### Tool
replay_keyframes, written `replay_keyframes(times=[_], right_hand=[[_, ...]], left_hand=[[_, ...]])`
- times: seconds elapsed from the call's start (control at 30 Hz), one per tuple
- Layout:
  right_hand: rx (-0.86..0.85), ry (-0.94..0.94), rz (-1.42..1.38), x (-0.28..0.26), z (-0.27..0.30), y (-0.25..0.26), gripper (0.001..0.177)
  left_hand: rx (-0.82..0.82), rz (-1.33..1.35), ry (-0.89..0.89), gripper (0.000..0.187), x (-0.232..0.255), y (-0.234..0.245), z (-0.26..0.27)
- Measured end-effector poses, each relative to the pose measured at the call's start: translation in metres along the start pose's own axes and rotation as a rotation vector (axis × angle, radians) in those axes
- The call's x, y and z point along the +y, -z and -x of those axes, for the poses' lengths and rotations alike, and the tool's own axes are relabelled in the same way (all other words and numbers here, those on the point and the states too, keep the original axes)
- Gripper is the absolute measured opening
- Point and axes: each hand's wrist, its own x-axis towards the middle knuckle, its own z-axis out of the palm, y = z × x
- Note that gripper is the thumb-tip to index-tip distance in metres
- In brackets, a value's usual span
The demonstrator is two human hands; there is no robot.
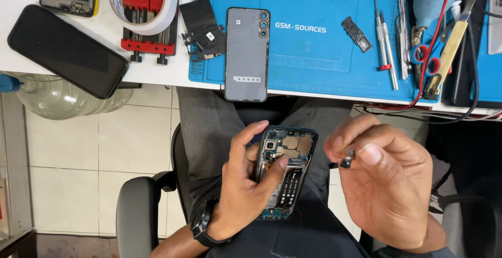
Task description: The person disassembles a smartphone held on their lap, removing the back cover and detaching internal components. They use a metal prying tool to separate parts and disconnect ribbon cables, then remove a small circuit board from the phone's interior.
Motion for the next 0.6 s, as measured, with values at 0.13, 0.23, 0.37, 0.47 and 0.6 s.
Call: replay_keyframes(times=[0.13, 0.23, 0.37, 0.47, 0.6], right_hand=[[0.010, 0.061, -0.004, 0.003, 0.003, 0.000, 0.013], [0.013, 0.083, 0.017, 0.004, 0.004, 0.000, 0.014], [0.006, 0.097, 0.056, 0.003, 0.007, 0.001, 0.016], [0.012, 0.121, 0.053, 0.004, 0.010, 0.000, 0.016], [0.009, 0.150, 0.076, 0.005, 0.015, -0.003, 0.016]], left_hand=[[0.000, 0.012, -0.020, 0.063, -0.001, 0.000, 0.000], [-0.003, 0.017, -0.029, 0.062, -0.001, 0.000, 0.000], [-0.017, 0.005, -0.035, 0.062, -0.001, 0.001, 0.001], [-0.004, 0.033, -0.036, 0.063, -0.003, 0.000, 0.002], [-0.004, 0.024, -0.048, 0.063, -0.002, 0.000, 0.003]])
